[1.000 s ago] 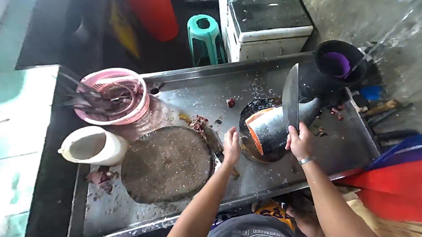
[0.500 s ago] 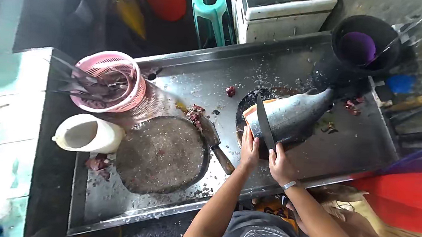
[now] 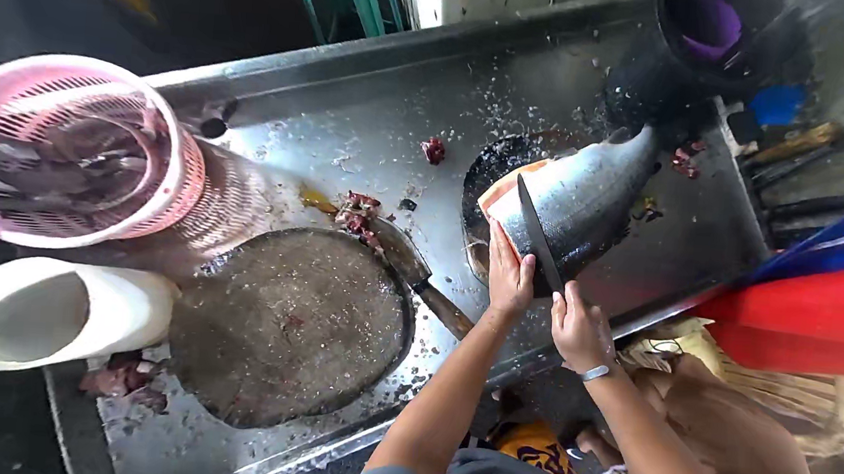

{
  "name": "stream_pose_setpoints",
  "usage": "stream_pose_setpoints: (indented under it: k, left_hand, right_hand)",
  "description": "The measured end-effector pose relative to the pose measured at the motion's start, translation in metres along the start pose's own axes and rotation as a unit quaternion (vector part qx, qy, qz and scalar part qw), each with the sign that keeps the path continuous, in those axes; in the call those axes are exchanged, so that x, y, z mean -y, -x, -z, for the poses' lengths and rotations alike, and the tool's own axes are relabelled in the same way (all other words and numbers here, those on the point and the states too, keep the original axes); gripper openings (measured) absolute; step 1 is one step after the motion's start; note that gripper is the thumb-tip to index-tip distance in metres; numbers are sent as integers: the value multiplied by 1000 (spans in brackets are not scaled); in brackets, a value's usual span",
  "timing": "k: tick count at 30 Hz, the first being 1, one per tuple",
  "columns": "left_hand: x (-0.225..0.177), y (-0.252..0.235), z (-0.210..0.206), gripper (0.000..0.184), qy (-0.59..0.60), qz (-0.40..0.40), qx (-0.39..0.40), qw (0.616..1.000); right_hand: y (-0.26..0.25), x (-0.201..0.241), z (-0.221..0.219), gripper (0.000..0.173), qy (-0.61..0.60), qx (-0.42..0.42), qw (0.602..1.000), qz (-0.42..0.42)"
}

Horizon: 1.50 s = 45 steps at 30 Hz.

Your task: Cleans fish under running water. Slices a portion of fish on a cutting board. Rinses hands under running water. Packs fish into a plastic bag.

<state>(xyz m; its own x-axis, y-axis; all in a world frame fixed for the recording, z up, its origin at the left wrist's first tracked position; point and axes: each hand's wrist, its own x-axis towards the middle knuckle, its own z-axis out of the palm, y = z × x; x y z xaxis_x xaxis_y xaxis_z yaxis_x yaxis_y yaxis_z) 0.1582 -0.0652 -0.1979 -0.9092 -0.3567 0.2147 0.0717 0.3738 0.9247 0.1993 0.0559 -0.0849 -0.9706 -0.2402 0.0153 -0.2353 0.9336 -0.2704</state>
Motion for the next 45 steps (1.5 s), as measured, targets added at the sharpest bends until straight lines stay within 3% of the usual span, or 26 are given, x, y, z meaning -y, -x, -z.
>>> stream_pose_setpoints:
  k: [18,27,31,35,38,45]
  left_hand:
    - [-5,-4,-3,91,20,42,-9,999]
    - [-4,-5,-2,96,11,34,-10,999]
    - [-4,-6,-4,97,18,36,-25,999]
    - [-26,-14,13,97,-6,82,38,996]
    - [-10,-9,0,94,7,54,-4,999]
    - [-6,-8,-3,92,-5,48,-6,999]
  right_hand:
    - [8,-17,-6,35,1,-17,999,32]
    - [36,-18,21,38,56,28,998,18]
    - [29,-8,32,38,80,57,995,9]
    - [23,1,35,39,86,69,994,-1]
    - [17,7,34,37,88,83,993,-13]
    - [-28,27,26,37,73,155,983,-60]
